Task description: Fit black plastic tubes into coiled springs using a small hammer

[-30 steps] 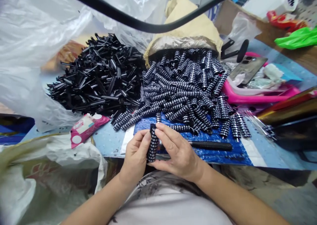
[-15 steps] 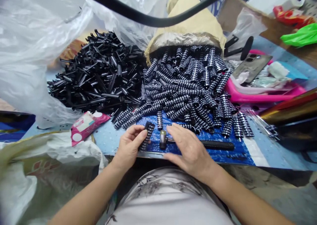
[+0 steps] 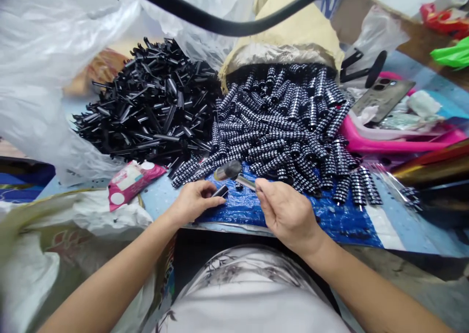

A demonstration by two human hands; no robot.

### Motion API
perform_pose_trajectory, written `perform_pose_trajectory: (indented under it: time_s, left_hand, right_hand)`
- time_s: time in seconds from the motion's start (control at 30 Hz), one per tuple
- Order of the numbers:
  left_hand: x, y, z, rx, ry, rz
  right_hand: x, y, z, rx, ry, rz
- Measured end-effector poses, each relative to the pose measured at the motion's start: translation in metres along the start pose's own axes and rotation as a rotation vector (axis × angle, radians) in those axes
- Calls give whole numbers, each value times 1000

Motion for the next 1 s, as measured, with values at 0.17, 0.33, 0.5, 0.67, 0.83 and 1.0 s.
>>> perform_pose_trajectory:
  time_s: [0.17, 0.33, 0.5, 0.67, 0.83, 1.0]
  left_hand:
    - [-4, -1, 8, 2, 70, -2]
    - [-14, -2, 25, 67, 219, -1]
    - [-7, -4, 34, 68, 241, 51]
    - [-30, -16, 10, 60, 151, 156]
    - [-97, 9, -78, -28, 445, 74]
    - [-114, 44, -128, -197, -53, 168]
  right_hand:
    - [12, 6, 9, -75, 185, -66]
    - [-4, 26, 15, -157, 12, 214]
    - [23, 39, 5, -248, 302, 116]
    - [19, 17, -11, -249, 259, 164]
    - [3, -25, -42, -159, 231, 28]
    - [3, -35, -45, -164, 306, -23]
Point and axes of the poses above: each hand's wrist, its own z-axis towards the middle knuckle, its own x-axis out of the palm, y = z × x, the point moved 3 cm from there along z, towards the middle knuckle, and after that the axes turned 6 degrees about y, right-handed, at the moved point
